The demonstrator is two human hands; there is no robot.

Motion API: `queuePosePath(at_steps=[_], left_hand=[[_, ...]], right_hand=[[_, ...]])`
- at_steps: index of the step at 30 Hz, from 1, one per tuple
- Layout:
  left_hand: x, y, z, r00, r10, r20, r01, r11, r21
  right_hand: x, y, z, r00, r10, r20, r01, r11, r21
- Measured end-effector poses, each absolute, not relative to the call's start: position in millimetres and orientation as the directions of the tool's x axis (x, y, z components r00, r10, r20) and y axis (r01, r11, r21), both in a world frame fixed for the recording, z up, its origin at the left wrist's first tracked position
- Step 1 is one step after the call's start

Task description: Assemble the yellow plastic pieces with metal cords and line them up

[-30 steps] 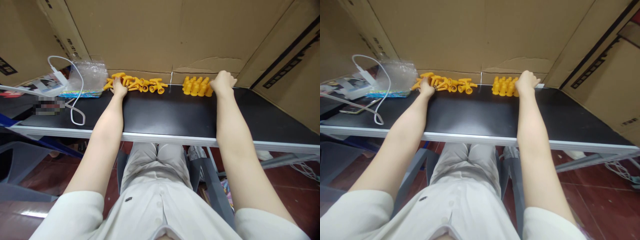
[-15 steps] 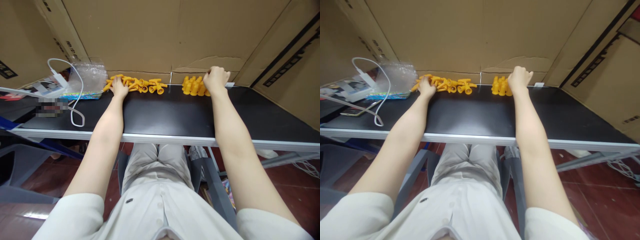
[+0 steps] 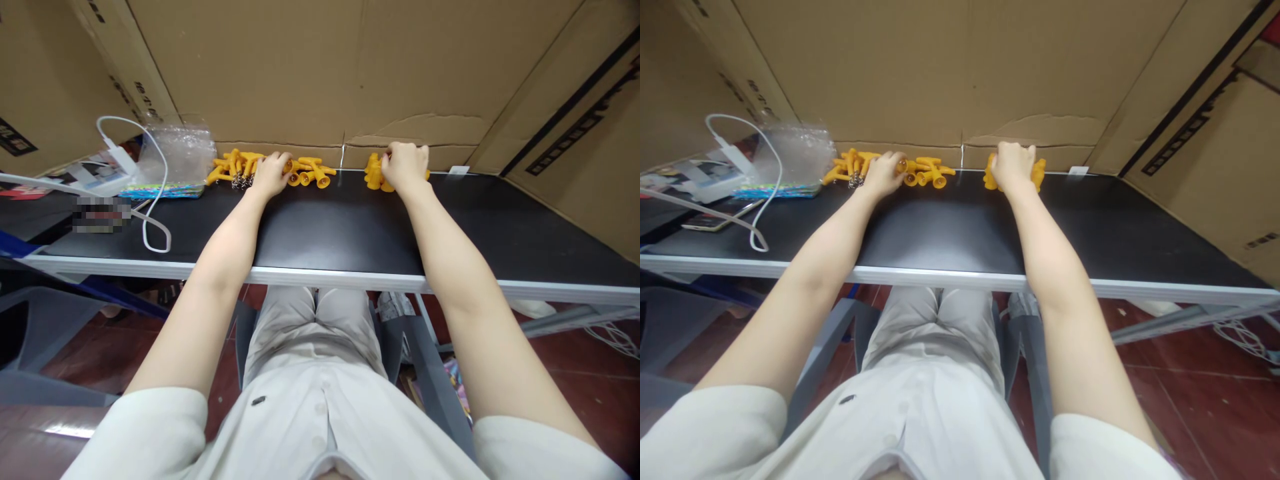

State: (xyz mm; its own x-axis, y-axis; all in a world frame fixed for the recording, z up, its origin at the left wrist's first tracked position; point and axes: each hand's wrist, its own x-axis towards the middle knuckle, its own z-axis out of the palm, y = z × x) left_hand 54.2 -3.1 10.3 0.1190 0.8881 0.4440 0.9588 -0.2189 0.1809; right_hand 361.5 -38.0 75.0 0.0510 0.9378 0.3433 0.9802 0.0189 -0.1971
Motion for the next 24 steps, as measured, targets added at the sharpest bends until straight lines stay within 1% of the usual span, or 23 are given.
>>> queuePosePath(at_steps=[8, 13, 17, 20, 24], left_hand=[[52.9, -5.7, 22.7, 0.072, 0.814, 0.576, 0.922, -0.274, 0.272], [49.5, 7.8, 20.7, 0.096, 0.751, 0.654, 0.873, -0.379, 0.308], [53.8, 17.3, 19.2, 0.174, 0.71, 0.682, 0.844, -0.465, 0.268], [62.3, 17.5, 20.0, 0.213, 0.685, 0.697, 0.835, -0.498, 0.234], [72.0, 12.3, 23.0, 0.231, 0.656, 0.719, 0.821, -0.528, 0.218]], right_hand=[[359.8, -25.2, 62.8, -0.078, 0.901, 0.426, 0.96, 0.183, -0.21], [351.4, -29.2, 62.4, -0.137, 0.884, 0.447, 0.948, 0.248, -0.2], [340.4, -39.3, 67.0, -0.177, 0.89, 0.421, 0.952, 0.262, -0.155], [334.9, -42.2, 66.1, -0.206, 0.882, 0.423, 0.944, 0.293, -0.151], [333.7, -39.6, 60.6, -0.25, 0.86, 0.445, 0.927, 0.345, -0.146]])
